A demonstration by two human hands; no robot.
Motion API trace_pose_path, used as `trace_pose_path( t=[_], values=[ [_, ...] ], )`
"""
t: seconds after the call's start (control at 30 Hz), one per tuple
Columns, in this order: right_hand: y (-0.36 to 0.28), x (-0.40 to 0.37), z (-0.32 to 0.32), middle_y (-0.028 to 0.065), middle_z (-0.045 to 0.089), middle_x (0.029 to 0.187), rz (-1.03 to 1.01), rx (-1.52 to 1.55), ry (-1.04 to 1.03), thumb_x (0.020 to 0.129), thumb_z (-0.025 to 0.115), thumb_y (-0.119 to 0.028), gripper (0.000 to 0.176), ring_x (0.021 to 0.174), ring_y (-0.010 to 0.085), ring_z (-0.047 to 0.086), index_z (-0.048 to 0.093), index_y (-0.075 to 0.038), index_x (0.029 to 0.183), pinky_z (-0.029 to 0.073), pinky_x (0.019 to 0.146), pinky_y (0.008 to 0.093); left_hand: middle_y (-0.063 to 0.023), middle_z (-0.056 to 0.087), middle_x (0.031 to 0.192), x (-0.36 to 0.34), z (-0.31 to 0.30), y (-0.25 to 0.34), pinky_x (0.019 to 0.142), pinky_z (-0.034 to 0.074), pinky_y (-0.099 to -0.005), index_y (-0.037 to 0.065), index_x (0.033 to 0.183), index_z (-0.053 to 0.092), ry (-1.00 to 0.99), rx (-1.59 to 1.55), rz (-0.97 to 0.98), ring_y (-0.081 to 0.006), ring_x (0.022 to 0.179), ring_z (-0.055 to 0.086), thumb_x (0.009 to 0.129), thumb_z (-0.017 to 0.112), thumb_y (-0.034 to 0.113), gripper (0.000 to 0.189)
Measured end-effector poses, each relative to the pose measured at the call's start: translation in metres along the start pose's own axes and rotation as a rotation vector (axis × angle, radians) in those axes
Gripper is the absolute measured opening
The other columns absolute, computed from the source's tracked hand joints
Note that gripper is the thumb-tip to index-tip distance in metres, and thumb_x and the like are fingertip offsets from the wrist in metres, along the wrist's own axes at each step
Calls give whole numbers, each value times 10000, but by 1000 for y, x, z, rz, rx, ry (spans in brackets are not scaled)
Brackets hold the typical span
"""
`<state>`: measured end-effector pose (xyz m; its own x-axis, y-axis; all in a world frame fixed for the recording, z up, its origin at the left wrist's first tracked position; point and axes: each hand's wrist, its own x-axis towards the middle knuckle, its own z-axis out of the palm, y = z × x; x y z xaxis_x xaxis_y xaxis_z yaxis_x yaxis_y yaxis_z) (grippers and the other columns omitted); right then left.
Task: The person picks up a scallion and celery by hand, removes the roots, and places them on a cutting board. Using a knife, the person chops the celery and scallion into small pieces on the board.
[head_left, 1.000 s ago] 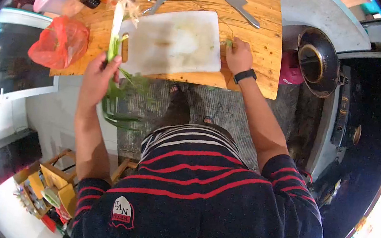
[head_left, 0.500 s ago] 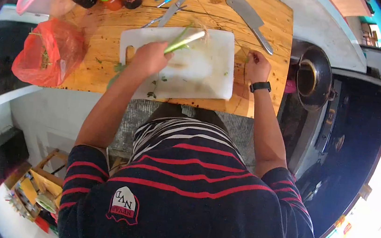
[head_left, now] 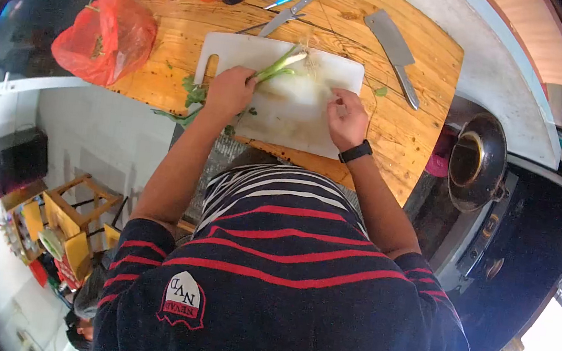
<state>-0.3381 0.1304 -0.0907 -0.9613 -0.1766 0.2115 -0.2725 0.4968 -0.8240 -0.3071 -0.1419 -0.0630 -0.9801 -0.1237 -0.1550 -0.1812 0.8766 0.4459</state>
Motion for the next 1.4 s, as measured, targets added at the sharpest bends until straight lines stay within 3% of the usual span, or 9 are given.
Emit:
trace_pose_path(
  t=[0.13, 0.27, 0.37, 0.5, 0.57, 0.9, 1.07, 1.2, 1.4],
  values=[
    [-15, 4, 9, 165, 666, 964, -41, 16, -86, 823, 643, -113, 235, 816, 307, 638, 679, -33, 1041, 521, 743, 387, -158, 666, 972, -1, -4, -4, 813, 489, -464, 37, 986, 684, 256, 7, 173, -362, 900, 616, 885, 593, 204, 216],
    [-26, 7, 7, 158, 661, 938, -81, 68, -92, 830, 641, -113, 220, 771, 292, 625, 682, -40, 1033, 519, 712, 387, -155, 653, 925, -28, -47, 13, 774, 480, -466, 37, 973, 681, 313, -66, 114, -364, 875, 604, 884, 599, 180, 186],
    [-34, 2, 7, 157, 656, 914, 96, 114, -179, 836, 640, -115, 216, 762, 287, 620, 681, -47, 1036, 518, 730, 385, -170, 651, 919, -59, -53, 18, 827, 485, -448, 32, 1035, 681, 188, -148, 17, -367, 912, 608, 902, 589, 211, 241],
    [-25, 13, 26, 161, 653, 931, 79, -4, -255, 841, 632, -137, 224, 781, 308, 632, 677, -50, 1041, 519, 764, 406, -145, 610, 841, -82, -11, -20, 792, 479, -448, 60, 1039, 686, 84, -53, 152, -347, 868, 598, 867, 628, 174, 214],
    [-15, 28, 44, 157, 650, 955, -161, -169, -211, 838, 622, -161, 234, 805, 341, 638, 677, -72, 1047, 528, 750, 432, -136, 603, 838, -88, -2, -28, 791, 474, -448, 73, 1039, 688, 84, -48, 157, -338, 866, 595, 858, 636, 161, 208],
    [-22, 48, 70, 171, 633, 996, -244, -276, -557, 822, 651, -250, 275, 874, 374, 623, 682, -51, 1010, 517, 780, 438, -99, 623, 911, -95, 16, -30, 841, 461, -441, 86, 1011, 673, 158, 33, 162, -311, 938, 588, 782, 664, 150, 237],
    [-44, 43, 40, 138, 625, 978, -540, -359, -611, 734, 775, -388, 443, 957, 308, 597, 696, -76, 1038, 457, 852, 409, -92, 625, 924, -101, 23, -36, 851, 465, -436, 89, 980, 666, 140, 23, 121, -302, 943, 593, 767, 679, 141, 220],
    [-34, 44, 41, 101, 622, 958, -654, -396, -521, 733, 771, -326, 369, 962, 278, 588, 692, -105, 1017, 415, 865, 395, -103, 606, 1001, -101, 26, -38, 873, 464, -437, 83, 1046, 635, 153, 5, 99, -310, 998, 570, 739, 707, 135, 320],
    [-9, 47, 42, 49, 606, 866, -643, -443, -736, 748, 721, -187, 195, 868, 253, 582, 656, -133, 923, 397, 767, 397, -113, 553, 1134, -88, 22, -6, 1007, 380, -473, 75, 1180, 577, 236, -51, 238, -322, 1131, 498, 710, 733, 161, 502]
  ],
)
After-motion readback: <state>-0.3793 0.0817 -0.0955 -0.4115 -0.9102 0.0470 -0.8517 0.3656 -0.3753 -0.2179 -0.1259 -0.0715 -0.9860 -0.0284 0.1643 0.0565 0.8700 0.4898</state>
